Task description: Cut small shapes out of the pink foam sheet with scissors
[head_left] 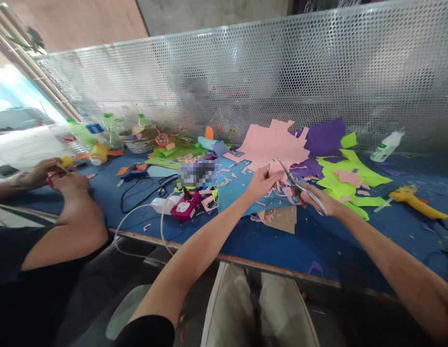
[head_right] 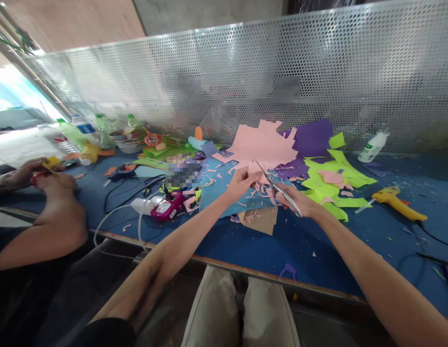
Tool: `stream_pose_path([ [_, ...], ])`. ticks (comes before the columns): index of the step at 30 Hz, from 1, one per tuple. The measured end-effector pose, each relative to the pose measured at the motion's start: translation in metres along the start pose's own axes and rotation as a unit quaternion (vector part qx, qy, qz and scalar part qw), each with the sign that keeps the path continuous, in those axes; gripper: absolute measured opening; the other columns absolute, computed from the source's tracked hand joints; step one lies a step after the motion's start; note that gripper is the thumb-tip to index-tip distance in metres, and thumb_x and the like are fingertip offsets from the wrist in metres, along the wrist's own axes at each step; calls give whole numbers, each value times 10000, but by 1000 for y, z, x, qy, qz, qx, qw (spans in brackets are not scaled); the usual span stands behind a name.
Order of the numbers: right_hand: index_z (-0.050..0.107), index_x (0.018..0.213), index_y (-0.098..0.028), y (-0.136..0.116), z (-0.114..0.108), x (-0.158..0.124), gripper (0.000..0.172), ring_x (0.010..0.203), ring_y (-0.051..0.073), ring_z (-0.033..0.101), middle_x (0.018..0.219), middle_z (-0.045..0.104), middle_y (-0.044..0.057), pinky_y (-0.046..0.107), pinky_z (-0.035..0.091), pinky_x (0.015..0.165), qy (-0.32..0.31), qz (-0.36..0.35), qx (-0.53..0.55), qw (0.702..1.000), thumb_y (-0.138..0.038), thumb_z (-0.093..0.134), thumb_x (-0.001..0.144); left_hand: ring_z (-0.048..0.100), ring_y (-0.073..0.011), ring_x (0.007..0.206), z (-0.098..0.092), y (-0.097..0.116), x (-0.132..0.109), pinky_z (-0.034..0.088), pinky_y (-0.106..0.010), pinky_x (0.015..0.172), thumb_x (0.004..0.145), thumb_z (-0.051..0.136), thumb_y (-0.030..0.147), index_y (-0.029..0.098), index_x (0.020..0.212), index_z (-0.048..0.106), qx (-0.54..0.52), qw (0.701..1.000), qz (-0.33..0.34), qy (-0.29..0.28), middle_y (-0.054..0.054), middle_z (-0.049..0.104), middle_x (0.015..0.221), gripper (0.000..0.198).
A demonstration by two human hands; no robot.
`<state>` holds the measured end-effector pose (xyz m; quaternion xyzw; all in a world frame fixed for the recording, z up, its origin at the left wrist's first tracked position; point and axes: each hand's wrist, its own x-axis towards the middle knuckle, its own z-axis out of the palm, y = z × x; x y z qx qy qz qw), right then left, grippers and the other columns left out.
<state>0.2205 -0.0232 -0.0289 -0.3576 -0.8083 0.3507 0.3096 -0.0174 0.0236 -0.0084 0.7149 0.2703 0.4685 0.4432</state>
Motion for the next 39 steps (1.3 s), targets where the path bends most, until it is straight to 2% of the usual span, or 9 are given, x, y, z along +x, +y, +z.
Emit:
stream_pose_path([
  [7,586,926,-235,-5,-2,1,466,592,140,548,792,571,11,281,476,558,-7,-23,-48,999,-666,409,932,477,-81,516,0,6,-2,373,-225,521,900,628,547,126,791,650,20,1000,-2,6,-3,593,596,436],
  [14,533,865,-238,-13,4,1,572,440,122,529,575,513,-41,253,424,451,27,-6,-39,999,-784,364,858,513,-77,520,1,12,-3,388,-215,529,899,629,518,118,824,651,8,1000,-10,-5,-38,676,680,408],
  [20,525,818,-242,-18,14,5,632,360,125,530,531,512,-50,260,437,378,47,25,-13,999,-856,380,777,518,-83,522,3,14,-4,391,-215,525,891,630,510,121,805,634,4,1000,-20,6,-36,655,649,398],
  [25,533,827,-236,-19,15,6,588,326,127,523,492,501,-55,251,421,345,66,34,-20,997,-810,410,810,503,-84,515,5,11,-5,402,-223,541,908,600,564,140,776,591,16,999,-9,27,4,575,576,444],
  [28,536,850,-230,-18,14,6,558,324,125,522,487,504,-54,242,414,342,71,39,-24,996,-778,432,827,514,-92,517,6,5,-5,409,-234,541,936,528,619,150,791,576,-1,1000,-1,28,1,581,593,492],
  [34,530,832,-226,-14,12,6,511,341,115,517,502,508,-50,234,413,355,60,35,-32,997,-731,458,856,499,-94,489,9,1,-5,394,-236,523,953,514,631,152,769,603,25,997,-9,73,15,529,529,521],
  [39,552,888,-228,-9,5,3,515,395,120,536,553,524,-41,230,413,386,18,17,-24,999,-735,461,860,495,-89,492,9,0,-6,391,-233,515,945,527,636,151,753,603,3,998,0,63,1,570,566,527],
])
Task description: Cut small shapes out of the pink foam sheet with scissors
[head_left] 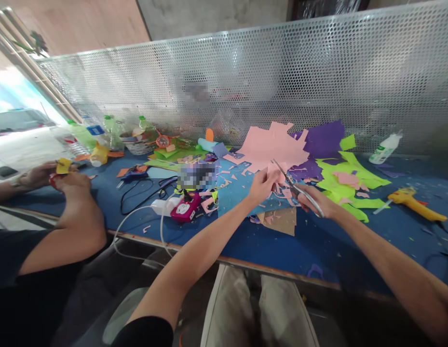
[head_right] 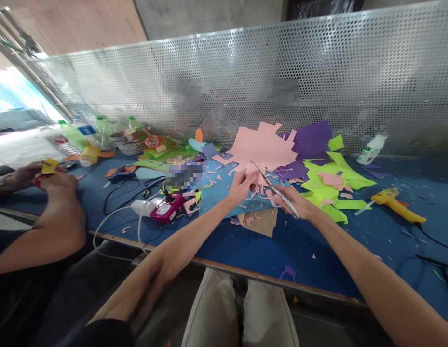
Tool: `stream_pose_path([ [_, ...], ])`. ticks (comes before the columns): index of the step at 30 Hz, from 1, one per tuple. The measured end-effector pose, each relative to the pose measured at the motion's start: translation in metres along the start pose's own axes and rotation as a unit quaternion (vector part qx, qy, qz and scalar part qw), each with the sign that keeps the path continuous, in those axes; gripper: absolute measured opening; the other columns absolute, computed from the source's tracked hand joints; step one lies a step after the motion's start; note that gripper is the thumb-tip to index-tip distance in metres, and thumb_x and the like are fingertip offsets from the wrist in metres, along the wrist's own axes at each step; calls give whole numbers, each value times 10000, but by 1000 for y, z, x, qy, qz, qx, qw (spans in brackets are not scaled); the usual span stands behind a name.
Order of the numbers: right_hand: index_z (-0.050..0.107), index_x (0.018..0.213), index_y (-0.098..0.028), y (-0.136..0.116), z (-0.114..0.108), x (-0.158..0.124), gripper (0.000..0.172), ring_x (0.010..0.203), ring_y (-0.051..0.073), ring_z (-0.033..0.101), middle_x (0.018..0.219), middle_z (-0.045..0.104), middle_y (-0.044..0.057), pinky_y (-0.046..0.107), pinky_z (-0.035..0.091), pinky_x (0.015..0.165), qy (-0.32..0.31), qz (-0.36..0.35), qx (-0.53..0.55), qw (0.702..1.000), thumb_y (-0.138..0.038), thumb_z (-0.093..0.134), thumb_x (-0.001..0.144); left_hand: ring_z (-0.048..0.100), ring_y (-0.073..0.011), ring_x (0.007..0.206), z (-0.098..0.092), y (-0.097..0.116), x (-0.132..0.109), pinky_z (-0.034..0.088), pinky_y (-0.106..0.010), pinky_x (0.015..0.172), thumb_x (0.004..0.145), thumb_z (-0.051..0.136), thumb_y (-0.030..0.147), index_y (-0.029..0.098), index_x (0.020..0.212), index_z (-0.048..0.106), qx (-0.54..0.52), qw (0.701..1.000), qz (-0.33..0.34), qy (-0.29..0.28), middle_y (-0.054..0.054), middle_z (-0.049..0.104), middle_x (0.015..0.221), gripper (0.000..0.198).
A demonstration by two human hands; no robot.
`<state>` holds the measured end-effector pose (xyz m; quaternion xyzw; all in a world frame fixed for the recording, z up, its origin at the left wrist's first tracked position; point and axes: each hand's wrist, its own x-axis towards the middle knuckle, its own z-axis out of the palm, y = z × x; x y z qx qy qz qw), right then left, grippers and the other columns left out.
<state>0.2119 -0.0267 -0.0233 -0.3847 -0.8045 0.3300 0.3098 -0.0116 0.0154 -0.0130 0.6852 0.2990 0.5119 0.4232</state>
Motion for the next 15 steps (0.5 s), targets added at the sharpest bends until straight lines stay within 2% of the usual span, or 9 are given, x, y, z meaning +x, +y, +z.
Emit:
stream_pose_path([
  [6,565,896,-244,-1,-1,-1,558,473,119,536,646,534,-33,249,467,461,1,-7,26,1000,-784,441,828,527,-97,528,-3,-1,1,405,-227,545,938,541,632,149,744,597,30,999,2,-36,-12,610,583,523],
  [9,555,859,-245,-8,-1,-1,573,423,118,535,584,521,-41,237,446,418,-5,12,28,1000,-803,440,810,532,-98,539,-3,-2,1,410,-229,553,946,537,614,147,767,605,33,999,5,-38,-16,625,612,505],
  [15,548,795,-240,-18,3,-1,598,320,117,506,484,501,-43,230,388,330,28,23,19,999,-831,459,772,531,-94,542,-4,-2,2,423,-235,555,945,532,612,141,772,604,16,999,0,-43,-35,658,665,506],
])
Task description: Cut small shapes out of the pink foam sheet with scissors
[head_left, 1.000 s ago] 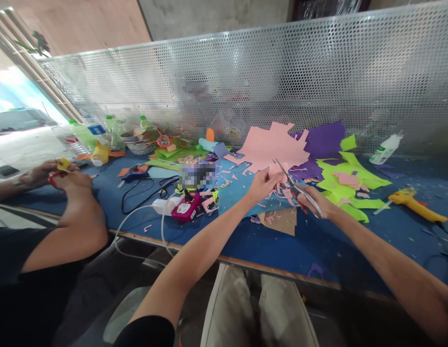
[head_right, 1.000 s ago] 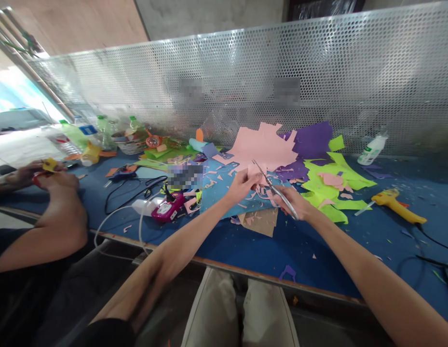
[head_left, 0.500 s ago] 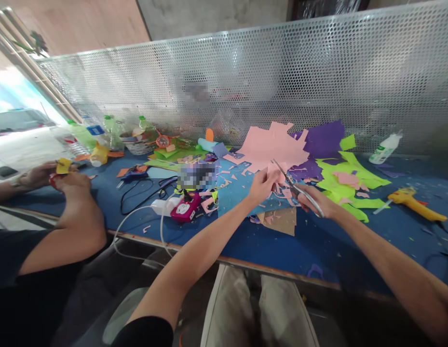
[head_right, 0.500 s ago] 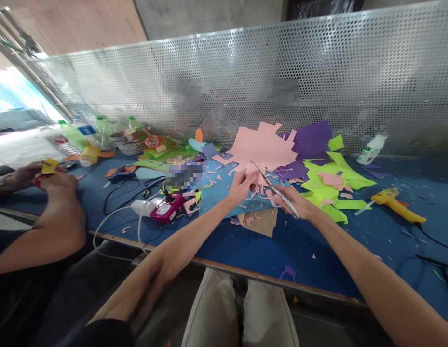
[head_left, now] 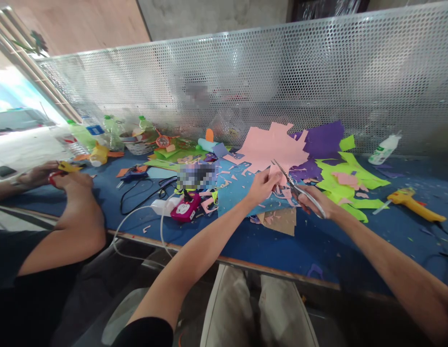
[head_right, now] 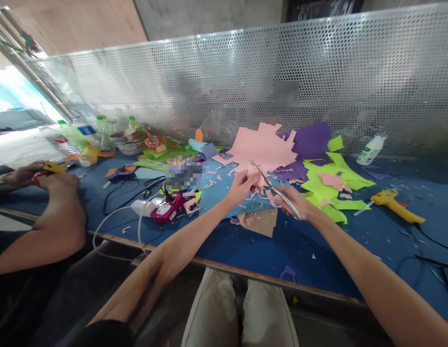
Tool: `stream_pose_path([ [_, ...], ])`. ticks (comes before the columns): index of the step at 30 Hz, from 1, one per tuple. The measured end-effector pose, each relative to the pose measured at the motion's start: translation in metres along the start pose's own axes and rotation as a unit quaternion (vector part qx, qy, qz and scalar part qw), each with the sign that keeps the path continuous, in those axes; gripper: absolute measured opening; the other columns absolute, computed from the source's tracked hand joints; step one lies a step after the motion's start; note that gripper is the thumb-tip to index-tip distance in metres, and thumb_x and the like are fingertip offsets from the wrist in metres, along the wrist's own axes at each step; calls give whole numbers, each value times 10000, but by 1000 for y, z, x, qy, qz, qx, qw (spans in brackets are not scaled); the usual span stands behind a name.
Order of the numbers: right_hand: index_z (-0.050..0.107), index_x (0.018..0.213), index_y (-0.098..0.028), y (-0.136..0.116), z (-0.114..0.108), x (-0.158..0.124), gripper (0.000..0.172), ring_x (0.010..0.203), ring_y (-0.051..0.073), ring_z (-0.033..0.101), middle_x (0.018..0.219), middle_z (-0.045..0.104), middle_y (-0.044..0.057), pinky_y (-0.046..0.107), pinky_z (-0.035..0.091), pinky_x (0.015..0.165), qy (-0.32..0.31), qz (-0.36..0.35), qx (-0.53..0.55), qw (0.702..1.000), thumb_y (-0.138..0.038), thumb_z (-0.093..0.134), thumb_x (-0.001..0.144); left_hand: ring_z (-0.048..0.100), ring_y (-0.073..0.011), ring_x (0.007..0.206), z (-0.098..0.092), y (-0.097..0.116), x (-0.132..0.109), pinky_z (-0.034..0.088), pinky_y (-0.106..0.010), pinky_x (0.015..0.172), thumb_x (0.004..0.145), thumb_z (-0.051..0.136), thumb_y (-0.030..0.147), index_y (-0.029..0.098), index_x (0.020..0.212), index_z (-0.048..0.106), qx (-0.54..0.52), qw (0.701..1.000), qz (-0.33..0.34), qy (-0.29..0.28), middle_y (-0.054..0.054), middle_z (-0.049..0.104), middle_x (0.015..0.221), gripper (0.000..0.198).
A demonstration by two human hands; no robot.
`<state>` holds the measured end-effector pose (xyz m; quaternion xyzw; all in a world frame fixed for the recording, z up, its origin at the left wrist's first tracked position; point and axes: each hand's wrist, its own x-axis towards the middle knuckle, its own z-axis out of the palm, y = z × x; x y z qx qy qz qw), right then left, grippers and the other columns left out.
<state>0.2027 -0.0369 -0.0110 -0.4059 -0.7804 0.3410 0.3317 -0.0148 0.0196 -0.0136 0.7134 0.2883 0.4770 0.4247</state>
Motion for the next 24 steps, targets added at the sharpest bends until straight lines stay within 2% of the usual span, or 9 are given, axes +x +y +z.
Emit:
stream_pose_path([
  [5,534,777,-236,8,0,1,583,329,116,510,477,504,-42,225,383,330,13,-6,-6,1000,-814,457,792,539,-107,546,1,5,1,435,-241,549,921,575,600,144,781,593,-22,999,-22,-7,-12,595,603,477],
  [9,541,787,-234,14,-1,1,563,328,120,513,473,522,-37,225,373,334,22,3,-16,1000,-788,448,822,541,-112,550,3,8,0,457,-250,547,909,577,627,164,834,569,-57,998,-32,6,2,570,631,469],
  [15,533,806,-233,12,-3,0,577,374,121,517,524,512,-39,232,379,372,-6,-13,-14,1000,-799,420,825,500,-104,522,2,7,1,407,-248,539,944,541,567,175,741,541,-17,999,6,42,19,513,576,441],
  [24,542,859,-244,9,-2,1,570,477,119,524,633,522,-42,266,483,475,-27,-28,19,999,-801,430,820,515,-110,581,3,2,-1,421,-239,575,940,546,516,172,750,566,32,999,-5,30,11,545,639,393],
])
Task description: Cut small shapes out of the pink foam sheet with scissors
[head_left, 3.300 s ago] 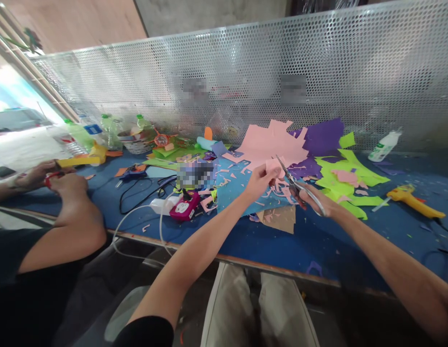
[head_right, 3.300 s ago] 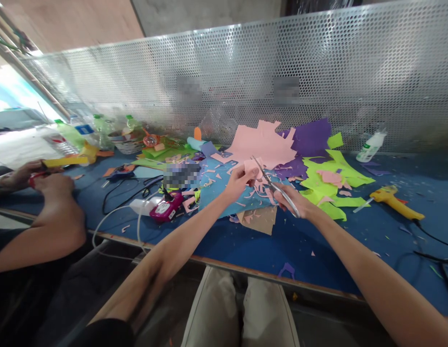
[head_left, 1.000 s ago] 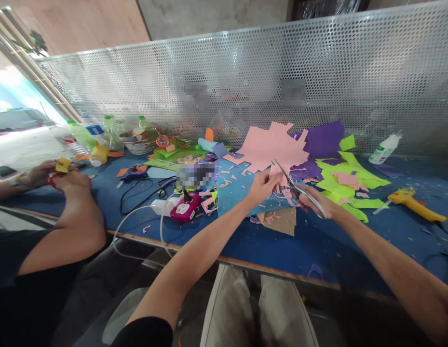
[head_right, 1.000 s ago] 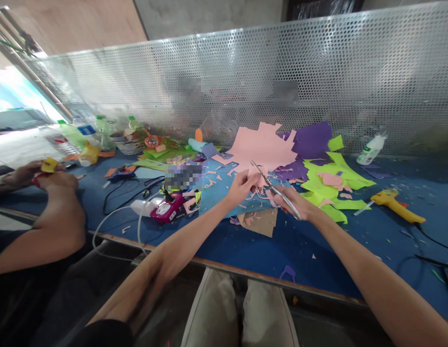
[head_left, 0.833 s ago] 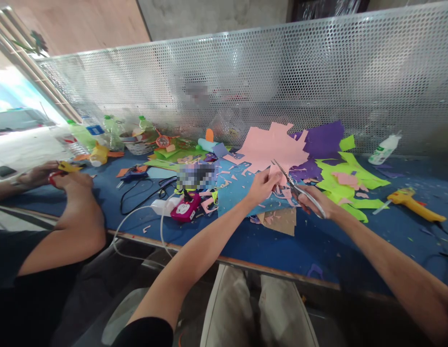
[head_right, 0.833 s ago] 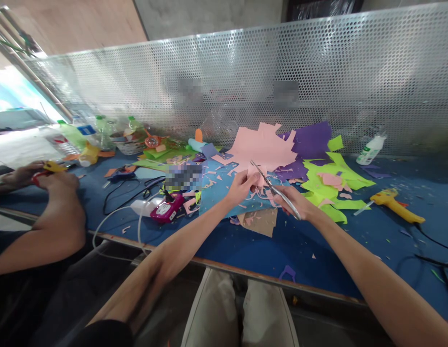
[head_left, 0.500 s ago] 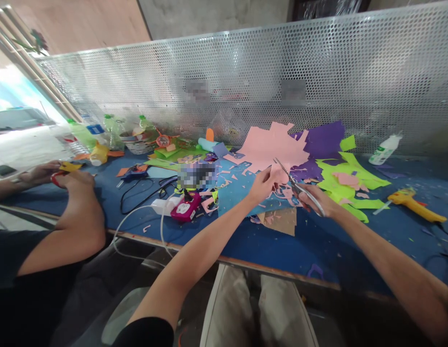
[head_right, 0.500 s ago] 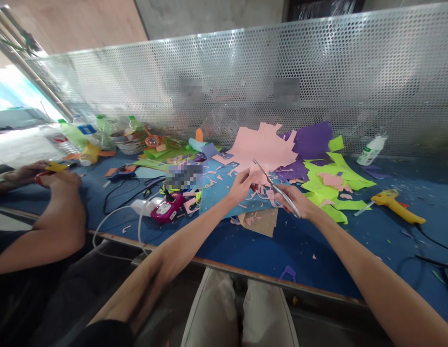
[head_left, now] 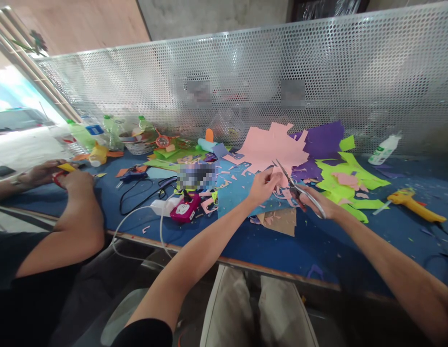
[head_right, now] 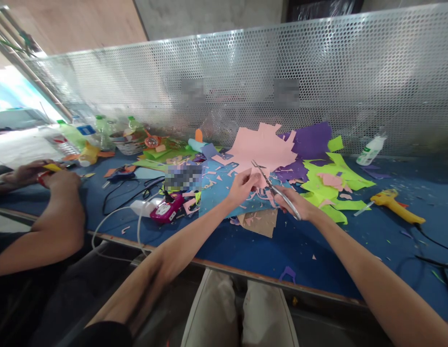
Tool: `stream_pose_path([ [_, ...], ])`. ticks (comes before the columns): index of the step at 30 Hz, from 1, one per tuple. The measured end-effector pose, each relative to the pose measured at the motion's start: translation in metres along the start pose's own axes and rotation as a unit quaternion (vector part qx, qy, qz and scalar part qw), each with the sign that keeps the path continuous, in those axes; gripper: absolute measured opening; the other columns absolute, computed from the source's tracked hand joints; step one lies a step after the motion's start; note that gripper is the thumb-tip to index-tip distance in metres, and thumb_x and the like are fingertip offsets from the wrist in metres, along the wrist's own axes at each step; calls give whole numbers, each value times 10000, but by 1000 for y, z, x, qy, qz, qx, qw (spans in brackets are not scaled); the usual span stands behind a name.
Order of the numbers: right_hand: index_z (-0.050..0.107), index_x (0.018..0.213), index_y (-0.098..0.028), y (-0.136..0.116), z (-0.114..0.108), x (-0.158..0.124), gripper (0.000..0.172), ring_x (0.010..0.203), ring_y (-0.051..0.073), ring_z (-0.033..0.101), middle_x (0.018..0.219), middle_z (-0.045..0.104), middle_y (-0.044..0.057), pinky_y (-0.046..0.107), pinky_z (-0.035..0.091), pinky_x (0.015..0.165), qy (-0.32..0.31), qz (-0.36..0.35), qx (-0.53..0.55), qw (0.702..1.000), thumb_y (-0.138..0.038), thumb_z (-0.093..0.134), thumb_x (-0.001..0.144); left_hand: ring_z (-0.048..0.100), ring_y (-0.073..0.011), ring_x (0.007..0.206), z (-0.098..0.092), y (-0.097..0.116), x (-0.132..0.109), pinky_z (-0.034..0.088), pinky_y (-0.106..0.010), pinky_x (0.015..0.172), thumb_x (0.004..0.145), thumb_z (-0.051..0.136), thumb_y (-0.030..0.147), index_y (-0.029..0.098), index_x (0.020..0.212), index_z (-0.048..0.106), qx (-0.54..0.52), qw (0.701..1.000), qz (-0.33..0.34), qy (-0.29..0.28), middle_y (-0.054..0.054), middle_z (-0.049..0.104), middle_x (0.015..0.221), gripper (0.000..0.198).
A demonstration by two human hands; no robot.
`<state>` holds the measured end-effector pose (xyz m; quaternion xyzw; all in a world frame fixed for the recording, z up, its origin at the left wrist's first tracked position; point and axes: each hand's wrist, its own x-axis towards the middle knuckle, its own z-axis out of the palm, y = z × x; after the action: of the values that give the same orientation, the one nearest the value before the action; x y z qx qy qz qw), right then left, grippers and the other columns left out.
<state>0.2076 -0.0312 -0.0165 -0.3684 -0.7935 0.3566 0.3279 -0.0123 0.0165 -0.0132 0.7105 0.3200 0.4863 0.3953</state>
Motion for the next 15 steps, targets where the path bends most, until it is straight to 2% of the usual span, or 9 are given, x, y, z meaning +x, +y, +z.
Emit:
stream_pose_path([
  [3,528,833,-251,-3,4,0,579,433,124,527,587,506,-51,261,467,428,7,20,3,1000,-820,428,799,517,-110,581,0,0,1,434,-240,585,933,553,499,173,746,561,-11,1000,0,1,11,546,640,375],
  [7,507,777,-249,-3,5,0,564,349,116,499,504,476,-59,233,384,347,25,34,-24,999,-807,435,807,520,-109,565,-1,2,1,435,-243,585,931,545,471,173,734,550,-32,999,2,-5,18,529,624,357],
  [15,536,858,-239,0,5,0,582,438,131,496,571,494,-39,260,415,424,33,-11,-56,998,-801,385,835,510,-104,586,-2,4,0,416,-233,593,927,542,460,170,732,557,-3,999,7,-33,24,521,615,350],
])
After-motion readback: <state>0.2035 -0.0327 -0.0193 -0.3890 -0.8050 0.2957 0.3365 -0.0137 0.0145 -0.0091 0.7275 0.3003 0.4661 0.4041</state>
